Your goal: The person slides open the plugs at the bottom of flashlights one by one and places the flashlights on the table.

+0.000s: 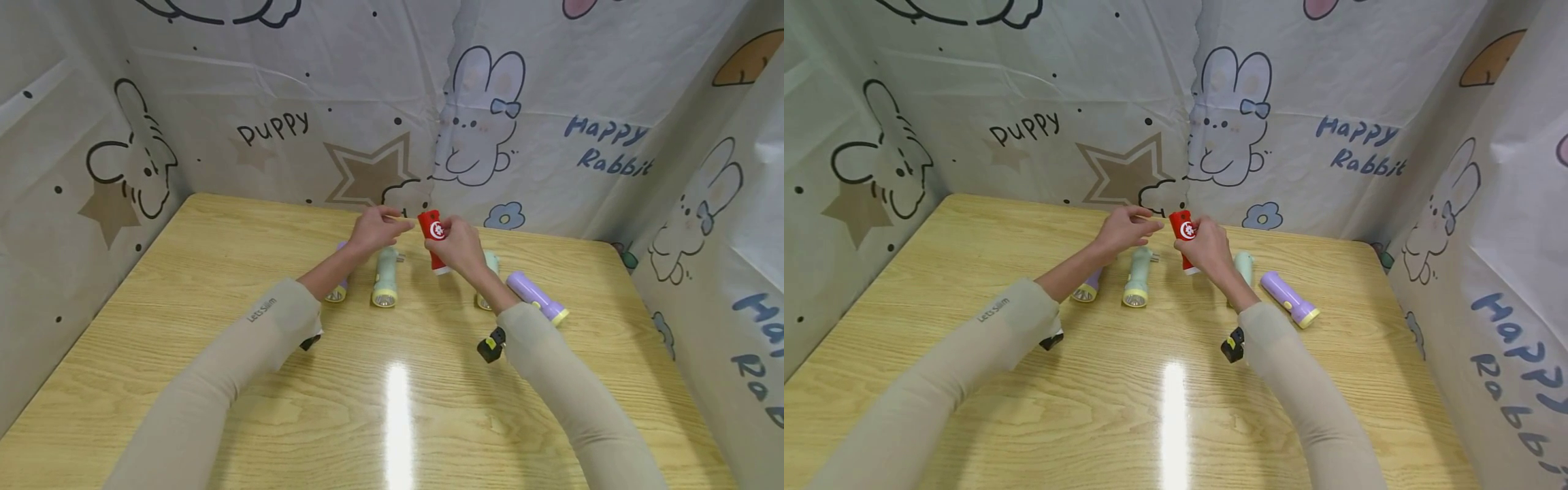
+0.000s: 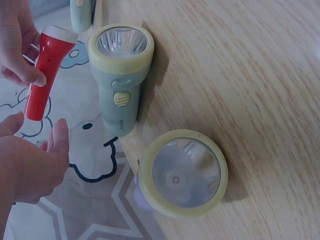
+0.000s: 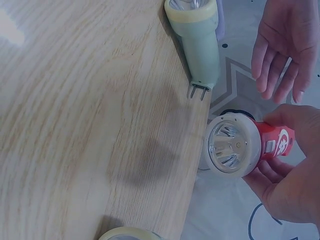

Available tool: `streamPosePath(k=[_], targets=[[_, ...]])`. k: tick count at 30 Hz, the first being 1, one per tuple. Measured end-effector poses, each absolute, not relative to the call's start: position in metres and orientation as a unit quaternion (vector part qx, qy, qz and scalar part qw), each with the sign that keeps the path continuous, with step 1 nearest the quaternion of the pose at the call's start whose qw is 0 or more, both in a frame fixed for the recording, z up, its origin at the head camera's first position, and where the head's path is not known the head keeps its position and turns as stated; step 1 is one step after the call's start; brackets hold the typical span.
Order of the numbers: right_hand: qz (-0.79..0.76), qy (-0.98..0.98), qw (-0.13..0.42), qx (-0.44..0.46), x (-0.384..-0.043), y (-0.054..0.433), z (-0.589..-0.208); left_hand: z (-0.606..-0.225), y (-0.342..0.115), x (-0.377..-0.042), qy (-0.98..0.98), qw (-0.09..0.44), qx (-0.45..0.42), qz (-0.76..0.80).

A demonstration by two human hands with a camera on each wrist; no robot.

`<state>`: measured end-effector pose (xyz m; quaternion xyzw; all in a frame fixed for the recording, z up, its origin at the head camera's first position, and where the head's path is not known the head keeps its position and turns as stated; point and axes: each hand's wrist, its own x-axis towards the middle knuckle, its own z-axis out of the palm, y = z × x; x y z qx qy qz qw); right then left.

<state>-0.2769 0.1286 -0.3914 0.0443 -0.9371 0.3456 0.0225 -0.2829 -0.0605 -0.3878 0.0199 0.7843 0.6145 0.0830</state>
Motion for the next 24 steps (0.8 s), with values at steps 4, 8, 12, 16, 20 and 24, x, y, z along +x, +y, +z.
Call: streamPosePath(k=[4,8,12,16,20,24], targets=[[0.349,-0.936,0.026,0.048,-0.275,0.128,-0.392,-0.388,-0.059,-0.282,0.787,0.078,0.029,0.611],[0.354,-0.934,0.022,0.045,-0.273,0.127,-0.391,-0.387,-0.057,-0.281,0.795,0.073,0.036,0.601],[0.359,-0.932,0.026,0.046,-0.271,0.125,-0.39,-0.387,-0.057,-0.281,0.799,0.065,0.044,0.596],[0.366,-0.929,0.031,0.051,-0.269,0.124,-0.388,-0.386,-0.056,-0.281,0.801,0.058,0.049,0.594],[0.371,-0.926,0.033,0.056,-0.268,0.123,-0.387,-0.385,-0.054,-0.281,0.807,0.056,0.05,0.586],[0.376,-0.924,0.037,0.057,-0.266,0.122,-0.387,-0.384,-0.053,-0.281,0.807,0.056,0.05,0.586]])
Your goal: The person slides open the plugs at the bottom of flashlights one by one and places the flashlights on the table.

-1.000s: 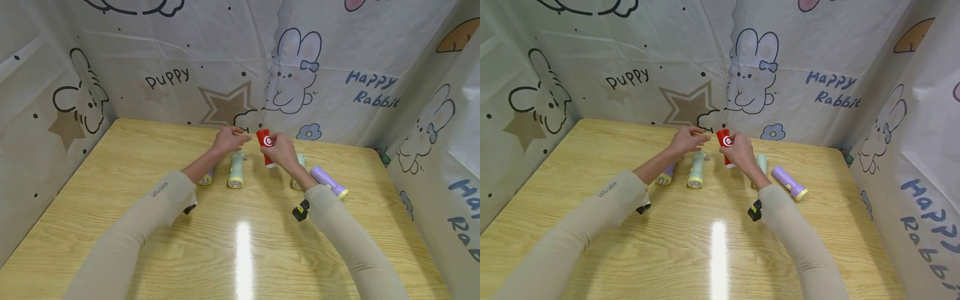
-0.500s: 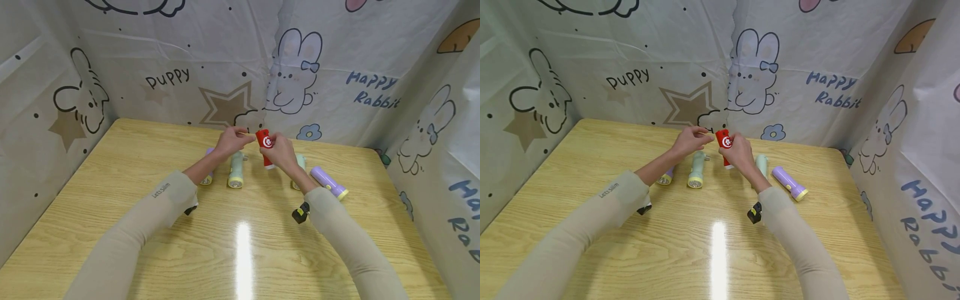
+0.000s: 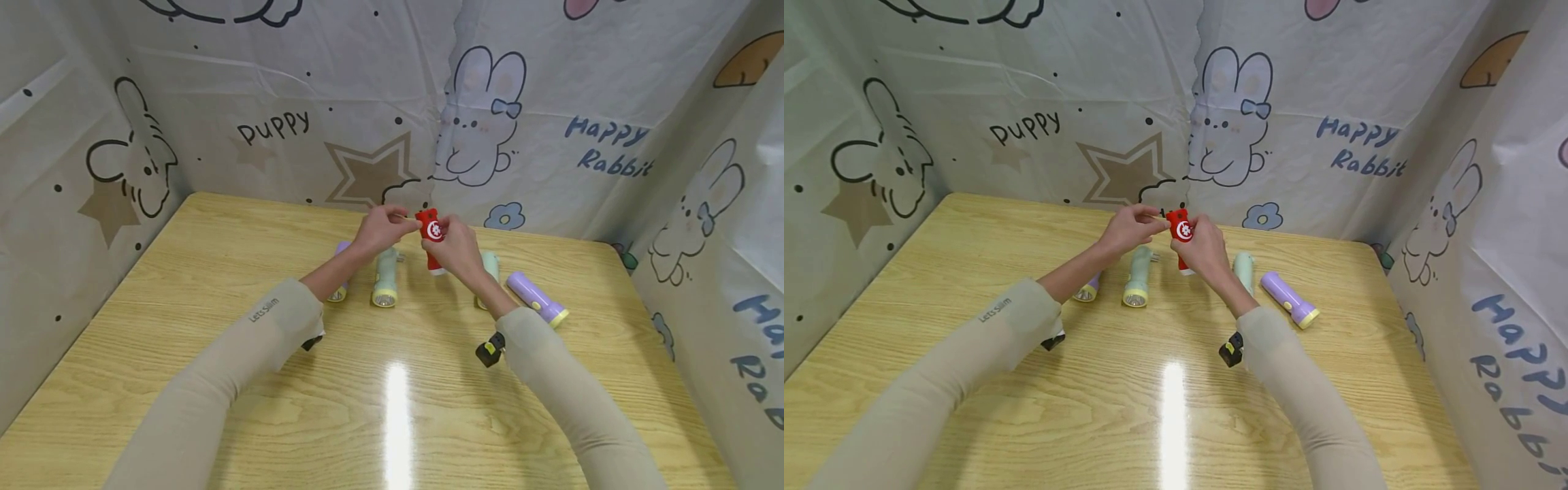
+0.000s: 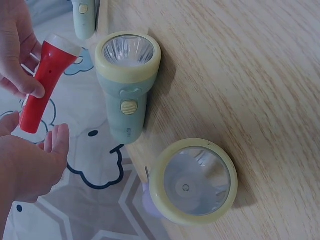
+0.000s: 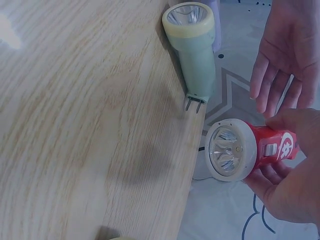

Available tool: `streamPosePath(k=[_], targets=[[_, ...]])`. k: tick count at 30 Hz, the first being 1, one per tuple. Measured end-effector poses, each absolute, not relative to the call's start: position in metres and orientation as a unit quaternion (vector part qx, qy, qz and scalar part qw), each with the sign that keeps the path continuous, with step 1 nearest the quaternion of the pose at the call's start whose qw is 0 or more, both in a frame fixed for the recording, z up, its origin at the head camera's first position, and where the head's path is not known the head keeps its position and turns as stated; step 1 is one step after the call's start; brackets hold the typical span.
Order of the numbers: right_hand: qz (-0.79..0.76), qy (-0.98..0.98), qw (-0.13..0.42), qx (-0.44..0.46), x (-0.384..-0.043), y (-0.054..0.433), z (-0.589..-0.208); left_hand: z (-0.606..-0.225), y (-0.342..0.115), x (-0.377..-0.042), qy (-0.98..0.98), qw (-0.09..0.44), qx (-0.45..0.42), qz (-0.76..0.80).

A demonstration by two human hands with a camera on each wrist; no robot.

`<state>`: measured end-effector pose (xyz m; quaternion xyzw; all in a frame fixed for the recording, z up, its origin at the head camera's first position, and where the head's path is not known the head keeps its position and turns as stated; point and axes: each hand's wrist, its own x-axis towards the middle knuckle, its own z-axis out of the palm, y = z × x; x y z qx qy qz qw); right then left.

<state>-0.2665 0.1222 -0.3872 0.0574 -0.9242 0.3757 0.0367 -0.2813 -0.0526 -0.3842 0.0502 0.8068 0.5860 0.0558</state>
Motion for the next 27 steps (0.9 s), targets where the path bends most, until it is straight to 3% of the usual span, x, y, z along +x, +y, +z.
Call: streamPosePath(k=[27], targets=[[0.401,-0.911,0.059,0.078,-0.2601,0.1186,-0.3855,-0.3839,-0.0458,-0.2817,0.814,0.032,0.061,0.577]])
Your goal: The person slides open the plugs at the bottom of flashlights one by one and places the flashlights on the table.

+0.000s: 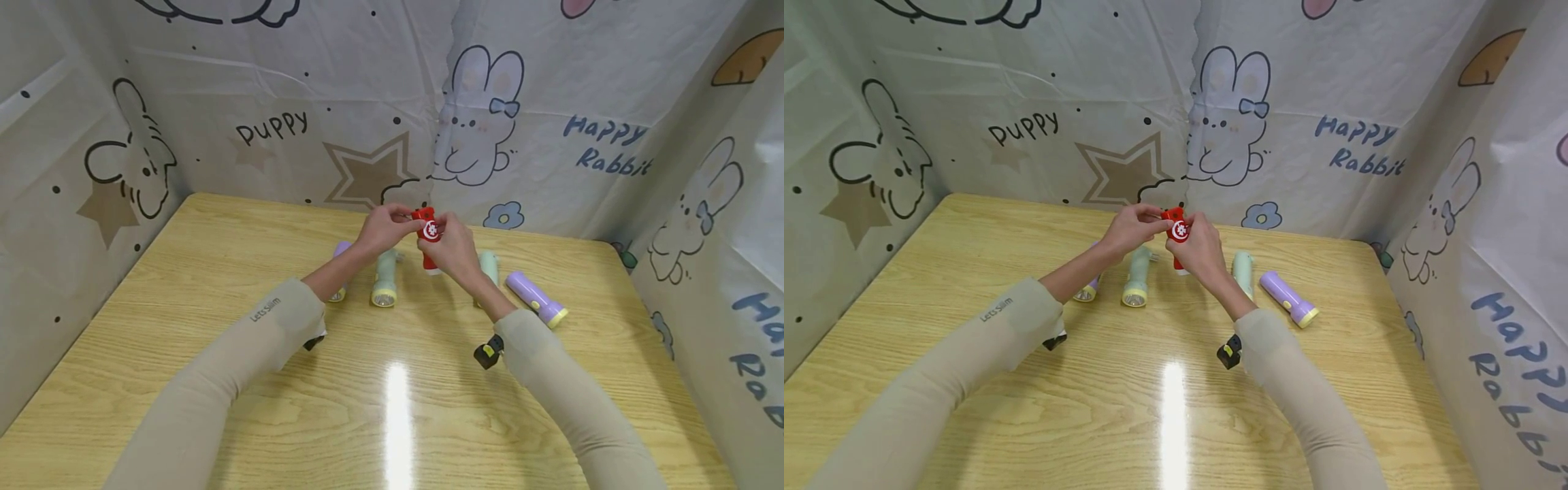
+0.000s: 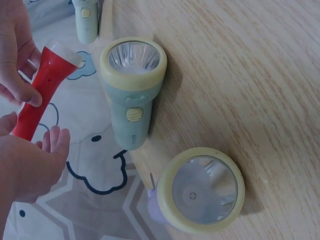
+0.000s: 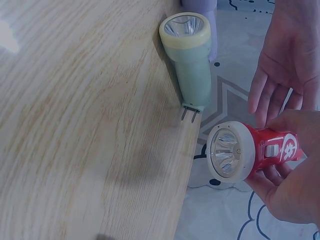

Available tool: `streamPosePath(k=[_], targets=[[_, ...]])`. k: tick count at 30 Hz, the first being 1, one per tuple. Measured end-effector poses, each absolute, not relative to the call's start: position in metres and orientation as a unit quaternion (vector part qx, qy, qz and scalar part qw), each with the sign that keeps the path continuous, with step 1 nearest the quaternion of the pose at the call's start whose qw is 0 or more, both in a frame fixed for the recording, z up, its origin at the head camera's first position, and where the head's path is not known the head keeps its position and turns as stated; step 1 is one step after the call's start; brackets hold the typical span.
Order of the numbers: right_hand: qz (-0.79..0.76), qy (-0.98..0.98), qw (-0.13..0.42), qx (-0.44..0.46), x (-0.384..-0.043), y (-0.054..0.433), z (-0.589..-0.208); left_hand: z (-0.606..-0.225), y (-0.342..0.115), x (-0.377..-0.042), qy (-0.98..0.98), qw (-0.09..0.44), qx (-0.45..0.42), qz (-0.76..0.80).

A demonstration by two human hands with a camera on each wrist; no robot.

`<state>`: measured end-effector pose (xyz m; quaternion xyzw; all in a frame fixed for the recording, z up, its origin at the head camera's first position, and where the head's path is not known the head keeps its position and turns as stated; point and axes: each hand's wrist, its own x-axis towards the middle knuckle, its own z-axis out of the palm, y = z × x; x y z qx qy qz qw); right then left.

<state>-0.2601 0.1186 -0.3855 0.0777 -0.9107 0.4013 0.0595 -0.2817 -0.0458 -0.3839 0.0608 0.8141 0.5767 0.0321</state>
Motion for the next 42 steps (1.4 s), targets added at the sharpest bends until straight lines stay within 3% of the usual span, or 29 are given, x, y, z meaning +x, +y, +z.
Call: streamPosePath(k=[42], targets=[[0.369,-0.922,0.077,0.091,-0.2552,0.1149,-0.3824,-0.3814,-0.0407,-0.2779,0.798,0.045,0.049,0.599]])
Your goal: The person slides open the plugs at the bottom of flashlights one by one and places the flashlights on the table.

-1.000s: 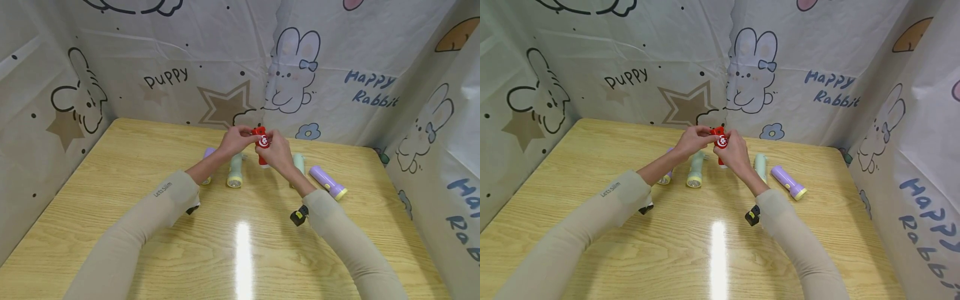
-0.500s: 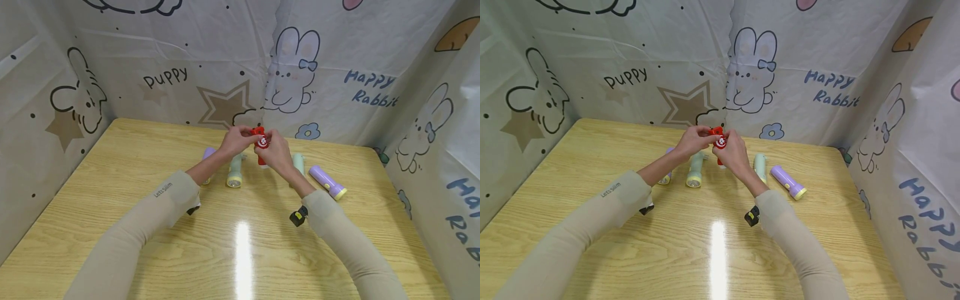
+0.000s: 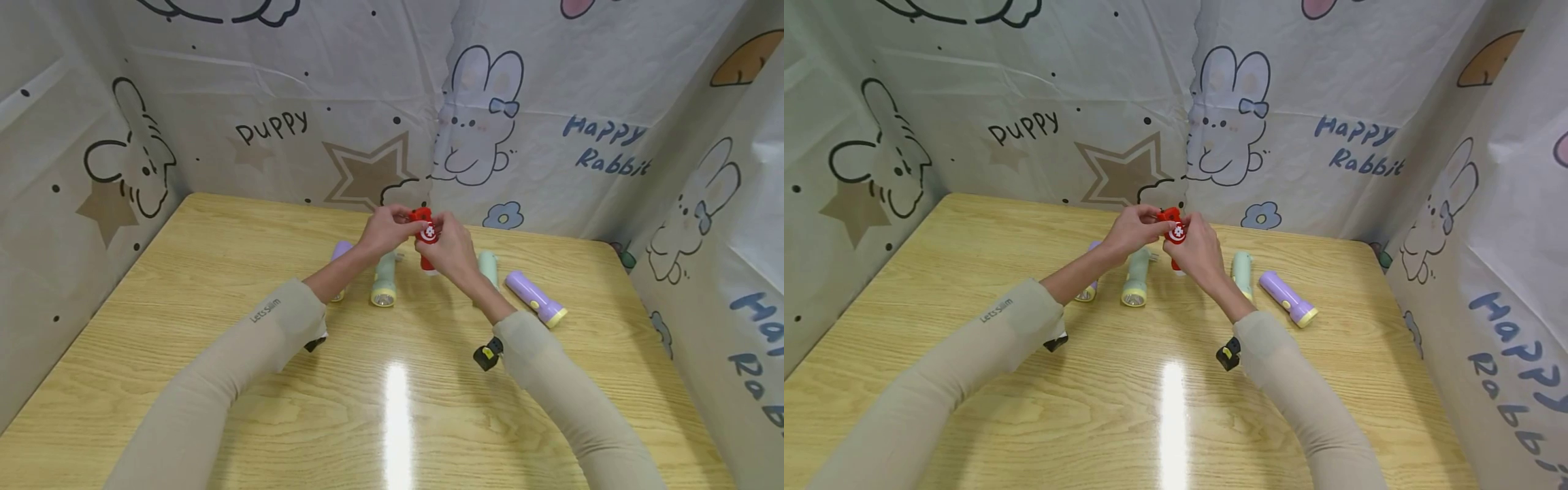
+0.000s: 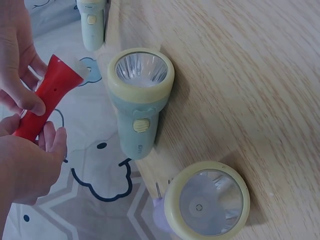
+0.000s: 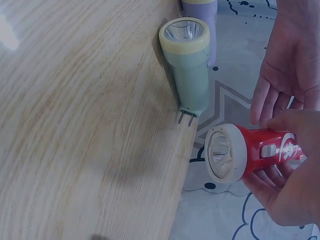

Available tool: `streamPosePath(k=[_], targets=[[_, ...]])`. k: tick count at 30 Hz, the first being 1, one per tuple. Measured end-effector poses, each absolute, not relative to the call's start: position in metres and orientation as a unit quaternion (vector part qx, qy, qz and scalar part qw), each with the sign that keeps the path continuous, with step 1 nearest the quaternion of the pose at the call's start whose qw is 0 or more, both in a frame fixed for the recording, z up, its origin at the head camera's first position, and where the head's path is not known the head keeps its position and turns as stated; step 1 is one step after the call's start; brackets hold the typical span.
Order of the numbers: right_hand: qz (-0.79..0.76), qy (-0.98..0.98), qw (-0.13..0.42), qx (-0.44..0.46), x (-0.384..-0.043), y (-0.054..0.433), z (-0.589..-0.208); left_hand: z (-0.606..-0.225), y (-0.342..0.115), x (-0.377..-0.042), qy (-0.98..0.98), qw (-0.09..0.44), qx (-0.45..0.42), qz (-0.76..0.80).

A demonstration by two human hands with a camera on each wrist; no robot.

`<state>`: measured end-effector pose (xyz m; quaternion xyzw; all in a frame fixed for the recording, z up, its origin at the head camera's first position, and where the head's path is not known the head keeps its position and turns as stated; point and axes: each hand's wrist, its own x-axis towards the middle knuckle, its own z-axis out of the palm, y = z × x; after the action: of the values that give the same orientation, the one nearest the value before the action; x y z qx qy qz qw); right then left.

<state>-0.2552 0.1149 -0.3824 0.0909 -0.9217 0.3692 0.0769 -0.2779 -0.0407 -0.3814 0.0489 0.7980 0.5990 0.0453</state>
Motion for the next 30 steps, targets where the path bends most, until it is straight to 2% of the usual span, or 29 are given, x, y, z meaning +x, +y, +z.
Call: streamPosePath(k=[30], targets=[[0.384,-0.912,0.1,0.102,-0.251,0.118,-0.382,-0.379,-0.037,-0.268,0.781,0.026,0.084,0.618]])
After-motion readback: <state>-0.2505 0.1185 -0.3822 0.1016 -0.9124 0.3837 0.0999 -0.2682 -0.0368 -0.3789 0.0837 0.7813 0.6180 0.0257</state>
